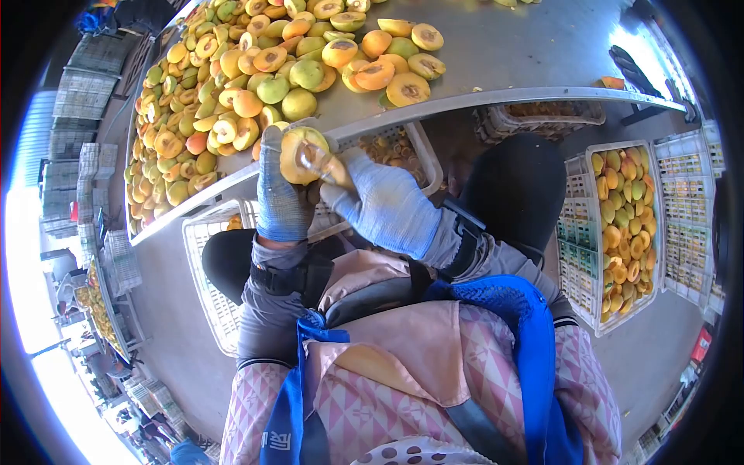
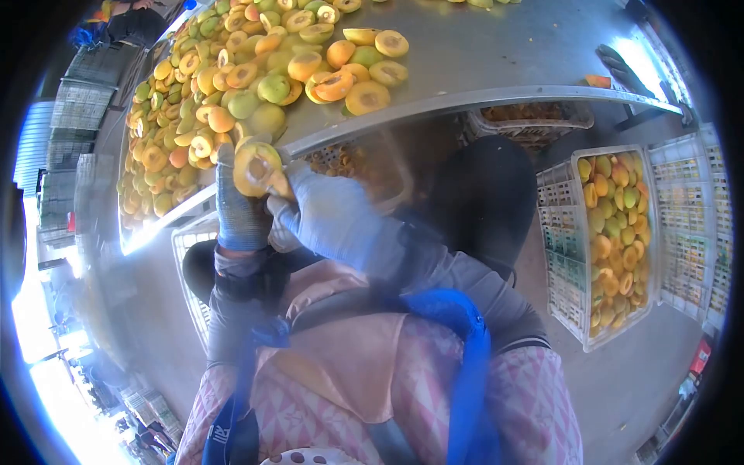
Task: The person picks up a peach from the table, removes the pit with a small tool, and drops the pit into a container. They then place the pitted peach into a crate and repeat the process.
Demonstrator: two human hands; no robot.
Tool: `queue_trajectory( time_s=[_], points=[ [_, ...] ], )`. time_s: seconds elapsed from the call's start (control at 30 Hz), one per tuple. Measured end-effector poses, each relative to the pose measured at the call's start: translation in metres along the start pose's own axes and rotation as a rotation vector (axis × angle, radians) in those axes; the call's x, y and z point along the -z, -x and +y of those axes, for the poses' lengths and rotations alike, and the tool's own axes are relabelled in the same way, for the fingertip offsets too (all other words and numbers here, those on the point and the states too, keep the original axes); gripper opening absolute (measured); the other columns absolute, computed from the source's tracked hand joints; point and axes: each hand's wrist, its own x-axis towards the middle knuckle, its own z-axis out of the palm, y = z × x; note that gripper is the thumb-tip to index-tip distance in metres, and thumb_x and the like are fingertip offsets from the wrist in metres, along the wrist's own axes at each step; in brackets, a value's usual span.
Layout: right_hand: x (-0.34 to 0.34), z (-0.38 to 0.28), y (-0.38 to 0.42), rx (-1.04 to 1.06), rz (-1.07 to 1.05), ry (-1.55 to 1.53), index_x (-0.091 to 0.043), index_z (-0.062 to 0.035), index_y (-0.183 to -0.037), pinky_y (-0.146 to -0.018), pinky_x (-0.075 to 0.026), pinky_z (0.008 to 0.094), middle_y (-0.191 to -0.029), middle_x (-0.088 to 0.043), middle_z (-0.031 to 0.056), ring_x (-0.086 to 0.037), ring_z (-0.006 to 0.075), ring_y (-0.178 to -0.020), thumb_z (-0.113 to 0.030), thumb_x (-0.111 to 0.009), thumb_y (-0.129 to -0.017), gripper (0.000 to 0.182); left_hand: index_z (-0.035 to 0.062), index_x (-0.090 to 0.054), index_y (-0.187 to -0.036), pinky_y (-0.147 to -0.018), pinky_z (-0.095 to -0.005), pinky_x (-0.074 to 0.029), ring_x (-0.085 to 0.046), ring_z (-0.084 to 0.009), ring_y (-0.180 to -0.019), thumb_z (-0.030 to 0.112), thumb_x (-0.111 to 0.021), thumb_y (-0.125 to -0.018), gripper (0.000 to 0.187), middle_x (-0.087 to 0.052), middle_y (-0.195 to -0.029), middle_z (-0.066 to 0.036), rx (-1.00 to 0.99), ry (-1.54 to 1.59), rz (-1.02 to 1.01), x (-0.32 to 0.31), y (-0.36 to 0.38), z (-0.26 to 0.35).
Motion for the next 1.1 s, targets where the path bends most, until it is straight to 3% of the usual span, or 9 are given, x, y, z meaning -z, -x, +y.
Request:
queue_trajectory(
  time_s=[0.17,0.3,0.4,0.6,0.7,0.8,0.9,1.0,1.1],
  points=[
    [-0.007,0.005,-0.005,-0.083,0.058,0.032,-0.054,0.0001,-0.106,-0.056,-0.051,0.0463,-0.071,-0.062,0.022,-0.064,0.0401,-0.067,-0.026,-0.065,-0.088,0.033,-0.0001,-0.052,-0.122,-0.086,-0.0286,-0.048,-0.058,-0.0163,-0.097,0.044,-0.04,-0.101,0.05,-0.061,-0.106,-0.008,-0.202,-0.147,-0.157,-0.001,-0.003,-0.008],
    [-0.014,0.004,-0.003,-0.092,0.074,0.027,-0.052,0.0004,-0.102,-0.055,-0.05,0.0474,-0.068,-0.061,0.0226,-0.063,0.0407,-0.064,-0.024,-0.064,-0.089,0.03,-0.0014,-0.053,-0.121,-0.091,-0.0306,-0.045,-0.056,-0.0167,-0.099,0.042,-0.037,-0.103,0.05,-0.06,-0.106,-0.008,-0.43,-0.38,-0.096,-0.012,0.004,-0.012],
    [-0.014,-0.001,-0.001,-0.089,0.072,0.001,-0.051,0.0006,-0.1,-0.054,-0.05,0.0482,-0.066,-0.06,0.0229,-0.063,0.0413,-0.063,-0.023,-0.063,-0.089,0.029,0.0002,-0.051,-0.118,-0.086,-0.0307,-0.045,-0.054,-0.0162,-0.095,0.017,-0.043,-0.098,0.027,-0.058,-0.102,-0.008,-0.579,-0.691,-0.045,-0.018,0.01,-0.009],
    [-0.012,-0.002,0.001,-0.123,0.014,-0.014,-0.05,0.0006,-0.1,-0.054,-0.049,0.049,-0.065,-0.06,0.0231,-0.062,0.0419,-0.062,-0.023,-0.064,-0.089,0.029,0.0008,-0.051,-0.12,-0.085,-0.0308,-0.046,-0.056,-0.0175,-0.093,0.021,-0.045,-0.098,0.031,-0.058,-0.101,-0.009,-0.652,-0.857,-0.041,-0.009,0.006,-0.013],
    [-0.011,0.0,0.002,-0.091,-0.006,-0.006,-0.051,0.0004,-0.1,-0.055,-0.05,0.049,-0.067,-0.06,0.0233,-0.062,0.042,-0.064,-0.025,-0.064,-0.088,0.031,0.0001,-0.052,-0.119,-0.085,-0.0319,-0.047,-0.057,-0.0184,-0.094,0.027,-0.043,-0.1,0.034,-0.059,-0.101,-0.01,-0.414,-0.444,0.001,0.015,-0.01,-0.028],
    [-0.008,0.001,0.002,-0.096,-0.052,0.034,-0.051,0.0009,-0.1,-0.056,-0.05,0.0489,-0.068,-0.061,0.0232,-0.063,0.0417,-0.065,-0.028,-0.063,-0.088,0.033,-0.0021,-0.049,-0.13,-0.097,-0.0333,-0.044,-0.055,-0.0184,-0.111,0.031,-0.042,-0.102,0.044,-0.057,-0.121,-0.013,-0.106,-0.091,-0.155,0.021,-0.009,-0.018],
    [-0.007,0.001,0.003,-0.13,-0.094,0.069,-0.052,0.0019,-0.101,-0.057,-0.05,0.0487,-0.068,-0.062,0.0224,-0.064,0.0412,-0.065,-0.03,-0.063,-0.088,0.036,-0.0004,-0.053,-0.116,-0.084,-0.0285,-0.049,-0.058,-0.0175,-0.094,0.032,-0.042,-0.101,0.037,-0.061,-0.104,-0.01,-0.196,-0.236,0.018,-0.026,0.014,-0.008],
    [-0.008,0.004,0.004,-0.129,-0.104,0.046,-0.052,0.003,-0.103,-0.058,-0.051,0.0483,-0.07,-0.062,0.0224,-0.064,0.0413,-0.066,-0.03,-0.063,-0.088,0.037,0.0,-0.053,-0.117,-0.083,-0.0271,-0.049,-0.059,-0.0174,-0.092,0.035,-0.041,-0.102,0.04,-0.062,-0.106,-0.011,-0.168,-0.351,-0.052,-0.019,0.011,-0.004],
    [-0.008,0.0,0.004,-0.167,-0.13,-0.091,-0.054,0.0041,-0.103,-0.062,-0.051,0.0471,-0.078,-0.063,0.0245,-0.064,0.0423,-0.072,-0.028,-0.063,-0.089,0.036,-0.0004,-0.056,-0.114,-0.083,-0.0274,-0.049,-0.059,-0.0182,-0.091,0.037,-0.037,-0.102,0.043,-0.062,-0.104,-0.011,-0.196,-0.277,0.065,0.001,-0.006,-0.016]
  ],
)
